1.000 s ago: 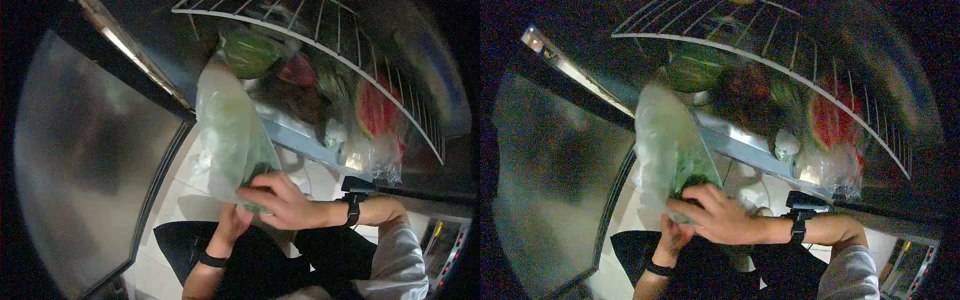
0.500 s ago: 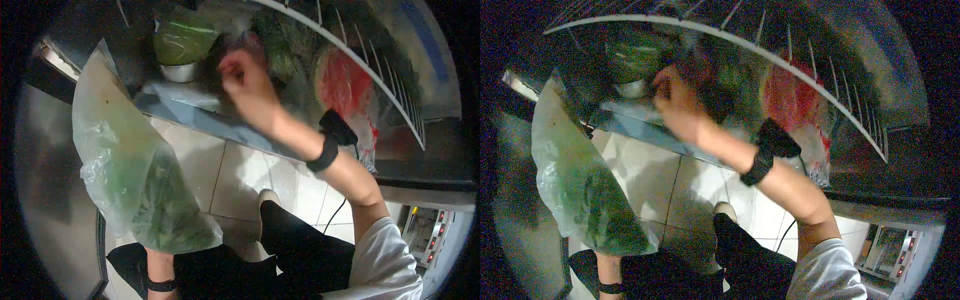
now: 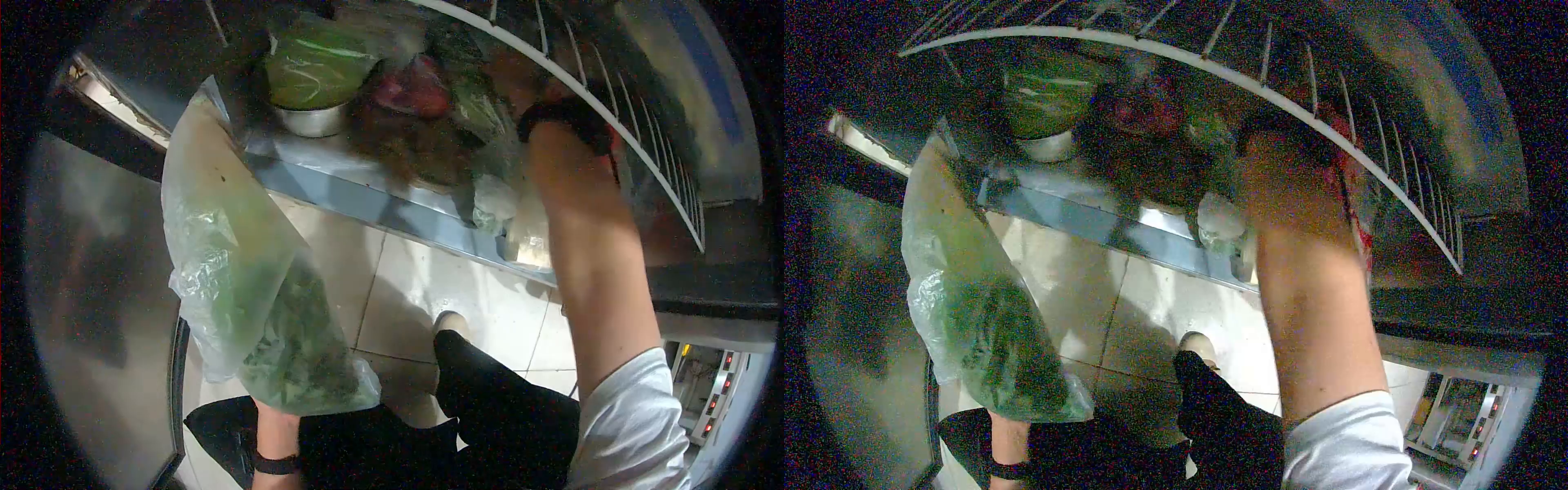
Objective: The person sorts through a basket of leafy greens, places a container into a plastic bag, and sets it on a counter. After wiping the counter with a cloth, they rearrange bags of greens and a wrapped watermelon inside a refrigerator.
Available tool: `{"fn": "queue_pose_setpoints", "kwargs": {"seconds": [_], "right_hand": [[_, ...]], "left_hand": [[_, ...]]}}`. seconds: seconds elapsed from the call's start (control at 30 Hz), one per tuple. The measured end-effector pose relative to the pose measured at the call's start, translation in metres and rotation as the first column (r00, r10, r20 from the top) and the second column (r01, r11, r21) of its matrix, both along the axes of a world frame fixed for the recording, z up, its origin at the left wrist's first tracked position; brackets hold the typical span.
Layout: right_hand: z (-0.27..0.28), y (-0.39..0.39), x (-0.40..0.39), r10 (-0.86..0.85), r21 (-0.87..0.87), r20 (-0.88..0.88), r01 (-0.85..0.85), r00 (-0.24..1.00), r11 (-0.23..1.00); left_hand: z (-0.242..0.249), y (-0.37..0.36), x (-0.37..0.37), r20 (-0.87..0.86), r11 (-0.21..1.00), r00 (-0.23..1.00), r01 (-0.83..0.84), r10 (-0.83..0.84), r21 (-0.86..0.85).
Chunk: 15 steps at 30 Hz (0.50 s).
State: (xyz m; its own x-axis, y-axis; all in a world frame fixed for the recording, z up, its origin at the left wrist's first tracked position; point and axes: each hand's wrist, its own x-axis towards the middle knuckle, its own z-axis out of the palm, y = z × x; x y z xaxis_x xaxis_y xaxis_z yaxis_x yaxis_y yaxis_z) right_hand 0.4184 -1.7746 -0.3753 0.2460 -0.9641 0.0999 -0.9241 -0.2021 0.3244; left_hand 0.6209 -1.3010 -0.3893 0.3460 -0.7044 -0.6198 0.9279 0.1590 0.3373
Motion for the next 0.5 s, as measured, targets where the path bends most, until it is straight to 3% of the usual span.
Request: {"fn": "queue_pose_setpoints", "kwargs": {"seconds": [0.13, 0.27, 0.33, 0.4, 0.5], "right_hand": [[0.012, -0.005, -0.025, 0.037, 0.01, 0.12, -0.039, 0.992, 0.999], [0.034, 0.001, -0.057, 0.057, 0.0, 0.527, -0.067, 0.848, 0.998], [0.043, 0.007, -0.063, 0.024, 0.034, 0.804, -0.086, 0.594, 0.996], [0.043, 0.02, -0.053, -0.084, 0.109, 0.984, -0.155, 0.159, 0.982], [0.037, 0.05, -0.027, -0.3, 0.194, 0.897, -0.319, -0.325, 0.927]], "left_hand": [[-0.007, 0.002, 0.003, -0.013, 1.0, 1.0, 0.009, -0.009, -0.013], [-0.01, 0.006, 0.004, 0.002, 0.998, 0.999, 0.043, -0.043, -0.045], [-0.011, 0.008, 0.004, -0.001, 0.996, 0.998, 0.062, -0.062, -0.064], [-0.012, 0.009, 0.003, 0.012, 0.992, 0.996, 0.085, -0.084, -0.088], [-0.013, 0.011, 0.002, 0.028, 0.983, 0.993, 0.122, -0.119, -0.139]]}}
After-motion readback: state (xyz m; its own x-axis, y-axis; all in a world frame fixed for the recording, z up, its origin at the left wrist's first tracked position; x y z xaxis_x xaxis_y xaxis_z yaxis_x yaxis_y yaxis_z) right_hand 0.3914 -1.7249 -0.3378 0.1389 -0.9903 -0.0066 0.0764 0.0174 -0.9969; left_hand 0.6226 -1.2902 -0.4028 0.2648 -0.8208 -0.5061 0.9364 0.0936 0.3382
